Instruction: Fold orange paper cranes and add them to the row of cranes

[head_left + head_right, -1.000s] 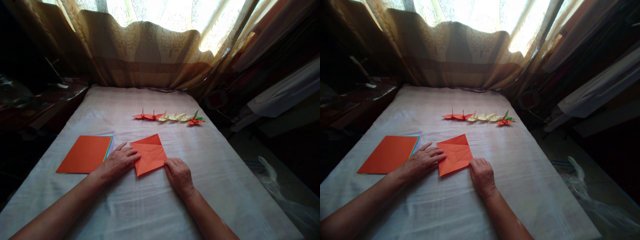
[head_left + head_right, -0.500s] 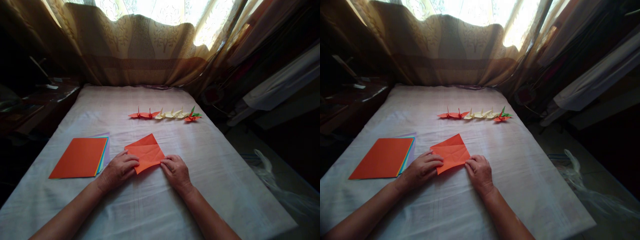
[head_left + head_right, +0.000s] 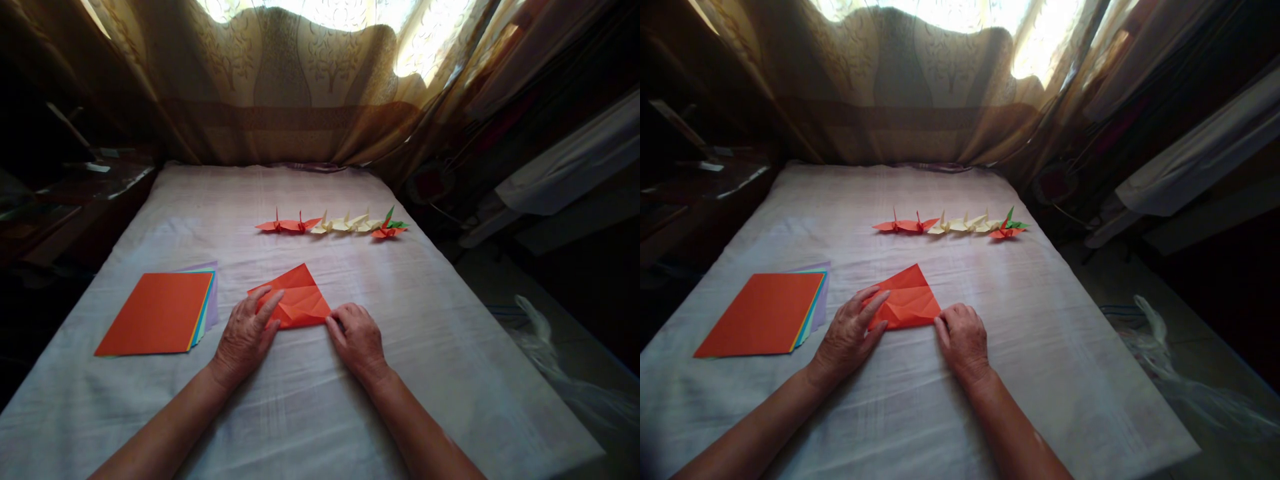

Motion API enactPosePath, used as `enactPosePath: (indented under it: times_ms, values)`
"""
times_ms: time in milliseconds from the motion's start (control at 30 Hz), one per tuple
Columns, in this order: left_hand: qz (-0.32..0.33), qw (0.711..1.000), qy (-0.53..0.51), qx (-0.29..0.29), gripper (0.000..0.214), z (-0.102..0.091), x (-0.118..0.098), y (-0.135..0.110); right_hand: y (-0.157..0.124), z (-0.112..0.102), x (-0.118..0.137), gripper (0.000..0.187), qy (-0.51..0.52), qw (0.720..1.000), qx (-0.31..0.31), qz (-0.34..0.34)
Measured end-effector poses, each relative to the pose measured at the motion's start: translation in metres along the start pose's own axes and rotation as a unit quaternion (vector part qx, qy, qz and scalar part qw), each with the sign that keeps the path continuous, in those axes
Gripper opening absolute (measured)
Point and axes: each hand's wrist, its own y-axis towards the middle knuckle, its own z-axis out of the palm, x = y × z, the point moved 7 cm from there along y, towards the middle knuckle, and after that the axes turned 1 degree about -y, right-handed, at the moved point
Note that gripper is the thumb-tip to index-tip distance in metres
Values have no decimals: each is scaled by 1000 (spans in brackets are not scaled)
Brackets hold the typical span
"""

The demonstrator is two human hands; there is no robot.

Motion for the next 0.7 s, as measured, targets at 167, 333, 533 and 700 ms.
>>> enactPosePath:
  times_ms: [167,333,533,700]
  values:
    - [169,983,64,11,33,5,-34,-3,0,-1,1,15,1,1000,-18,3]
    - [168,983,20,70,32,16,-53,-6,-1,-1,1,16,1,1000,-20,7]
    - [153,981,5,121,43,25,-52,-12,-2,-3,1,19,15,999,-30,5]
    - [142,978,5,150,46,29,-47,-15,-2,-5,1,17,22,999,-37,7]
